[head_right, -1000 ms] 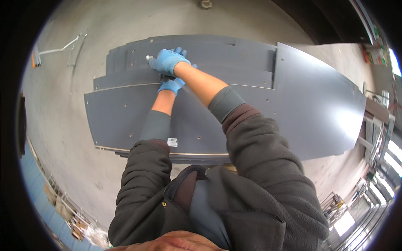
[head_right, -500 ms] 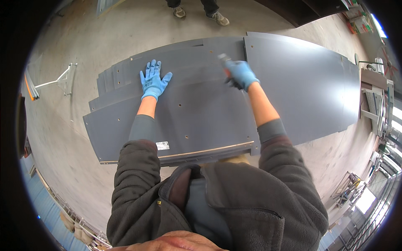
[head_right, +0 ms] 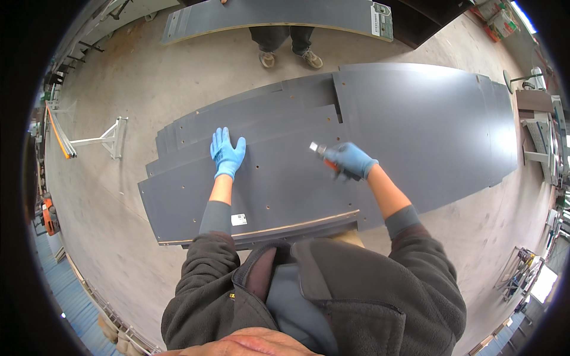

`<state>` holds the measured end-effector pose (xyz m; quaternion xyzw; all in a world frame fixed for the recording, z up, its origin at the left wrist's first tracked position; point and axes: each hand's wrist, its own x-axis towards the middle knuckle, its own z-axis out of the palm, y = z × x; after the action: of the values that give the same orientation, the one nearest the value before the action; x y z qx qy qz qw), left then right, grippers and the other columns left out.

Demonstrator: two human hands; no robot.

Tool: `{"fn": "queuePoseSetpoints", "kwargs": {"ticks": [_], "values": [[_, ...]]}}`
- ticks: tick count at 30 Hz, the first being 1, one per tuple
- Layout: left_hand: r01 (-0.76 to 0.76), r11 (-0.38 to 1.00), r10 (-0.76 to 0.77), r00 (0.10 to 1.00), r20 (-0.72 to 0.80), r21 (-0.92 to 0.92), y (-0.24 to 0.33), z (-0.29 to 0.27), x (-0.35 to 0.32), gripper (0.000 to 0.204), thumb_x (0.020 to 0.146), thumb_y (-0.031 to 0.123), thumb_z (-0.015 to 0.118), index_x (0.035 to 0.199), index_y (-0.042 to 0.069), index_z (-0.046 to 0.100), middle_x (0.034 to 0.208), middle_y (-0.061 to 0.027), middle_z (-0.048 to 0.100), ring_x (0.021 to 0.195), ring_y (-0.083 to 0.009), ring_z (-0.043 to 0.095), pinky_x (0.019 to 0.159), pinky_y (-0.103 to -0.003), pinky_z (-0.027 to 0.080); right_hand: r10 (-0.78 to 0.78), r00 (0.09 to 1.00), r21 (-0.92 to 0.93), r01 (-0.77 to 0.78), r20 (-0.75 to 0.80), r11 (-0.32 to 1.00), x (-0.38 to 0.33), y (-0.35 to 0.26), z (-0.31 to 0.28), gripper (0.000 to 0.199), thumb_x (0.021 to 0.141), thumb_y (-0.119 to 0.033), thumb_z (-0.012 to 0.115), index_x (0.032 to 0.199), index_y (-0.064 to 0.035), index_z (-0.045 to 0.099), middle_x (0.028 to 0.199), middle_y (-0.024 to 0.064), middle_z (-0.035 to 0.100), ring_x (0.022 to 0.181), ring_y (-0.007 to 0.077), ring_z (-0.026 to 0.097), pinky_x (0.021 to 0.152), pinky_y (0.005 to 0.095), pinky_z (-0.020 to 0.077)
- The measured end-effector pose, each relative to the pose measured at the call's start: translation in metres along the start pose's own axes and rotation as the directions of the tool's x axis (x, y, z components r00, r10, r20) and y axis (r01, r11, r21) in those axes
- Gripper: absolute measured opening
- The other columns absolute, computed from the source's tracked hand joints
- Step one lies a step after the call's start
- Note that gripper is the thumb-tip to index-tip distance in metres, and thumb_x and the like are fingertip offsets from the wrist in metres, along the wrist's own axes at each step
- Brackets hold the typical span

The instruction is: The person repeatedly picks up large flat panels from a stack, uses a handheld tool to apply a line along the edge, and places the panel back on the stack. The person handles the panels one at a time and maintains a consistent stacking order.

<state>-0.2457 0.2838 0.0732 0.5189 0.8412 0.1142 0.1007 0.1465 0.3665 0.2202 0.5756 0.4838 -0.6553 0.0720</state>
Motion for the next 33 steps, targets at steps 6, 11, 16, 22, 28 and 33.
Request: {"fn": "queuePoseSetpoints", "kwargs": {"ticks": [6, 11, 16, 22, 28, 33], "values": [[0.237, 0.622, -0.343, 0.939, 0.012, -0.746, 0.031, 0.001, -0.037, 0.065, 0.102, 0.033, 0.071, 0.152, -0.003, 0.053, 0.156, -0.0222, 0.057, 0.147, -0.0316, 0.053, 0.121, -0.042, 0.042, 0.044, 0.994, -0.136, -0.030, 0.097, 0.990, -0.018, 0.054, 0.002, 0.063, 0.103, -0.054, 0.061, 0.134, 0.0001, 0.066, 0.086, 0.0154, 0.077, 0.049, 0.0125, 0.060, 0.042, 0.0289, 0.0445], [0.345, -0.253, -0.172, 0.903, 0.393, -0.904, 0.107, 0.004, 0.023, 0.083, 0.104, 0.047, 0.070, 0.164, 0.003, 0.036, 0.170, -0.0140, 0.040, 0.156, -0.0408, 0.037, 0.127, -0.056, 0.032, 0.053, 0.960, 0.237, 0.014, -0.274, 0.971, -0.024, 0.077, 0.003, 0.069, 0.102, -0.060, 0.061, 0.144, -0.0043, 0.062, 0.089, 0.0166, 0.078, 0.050, 0.0146, 0.063, 0.042, 0.0289, 0.0434], [0.470, -0.608, -0.015, 0.799, 0.601, -0.640, 0.209, 0.018, 0.096, 0.107, 0.094, 0.074, 0.066, 0.170, 0.012, 0.022, 0.177, -0.0125, 0.023, 0.161, -0.0347, 0.026, 0.132, -0.051, 0.024, 0.077, 0.984, 0.190, -0.046, -0.162, 0.981, -0.032, 0.094, -0.003, 0.070, 0.102, -0.061, 0.060, 0.141, -0.0037, 0.064, 0.086, 0.0173, 0.077, 0.049, 0.0149, 0.061, 0.041, 0.0289, 0.0420], [0.177, -0.827, -0.100, 0.888, 0.449, -0.534, 0.211, 0.027, 0.113, 0.075, 0.092, 0.068, 0.074, 0.143, 0.016, 0.058, 0.144, -0.0021, 0.059, 0.133, -0.0279, 0.054, 0.122, -0.048, 0.036, 0.073, 0.984, 0.221, -0.036, -0.162, 0.975, -0.044, 0.114, -0.009, 0.057, 0.105, -0.054, 0.061, 0.121, 0.0009, 0.067, 0.080, 0.0205, 0.075, 0.045, 0.0150, 0.057, 0.045, 0.0286, 0.0460], [0.102, -0.725, -0.399, 0.744, 0.537, -0.681, 0.126, 0.018, 0.139, 0.032, 0.101, 0.037, 0.075, 0.124, 0.016, 0.069, 0.113, -0.0033, 0.075, 0.101, -0.0236, 0.072, 0.085, -0.044, 0.058, 0.086, 0.989, 0.135, -0.069, -0.124, 0.988, -0.028, 0.109, -0.014, 0.063, 0.105, -0.057, 0.058, 0.139, -0.0051, 0.066, 0.083, 0.0139, 0.075, 0.046, 0.0139, 0.058, 0.038, 0.0287, 0.0394], [0.038, -0.693, -0.478, 0.723, 0.498, -0.720, 0.034, 0.016, 0.131, 0.028, 0.100, 0.034, 0.077, 0.113, 0.011, 0.069, 0.100, -0.0022, 0.073, 0.086, -0.0213, 0.071, 0.075, -0.035, 0.059, -0.080, 0.952, 0.257, 0.159, -0.295, 0.953, 0.012, 0.084, -0.028, 0.047, 0.100, -0.044, 0.071, 0.121, -0.0013, 0.069, 0.084, 0.0135, 0.074, 0.053, 0.0137, 0.061, 0.046, 0.0268, 0.0454]]}}
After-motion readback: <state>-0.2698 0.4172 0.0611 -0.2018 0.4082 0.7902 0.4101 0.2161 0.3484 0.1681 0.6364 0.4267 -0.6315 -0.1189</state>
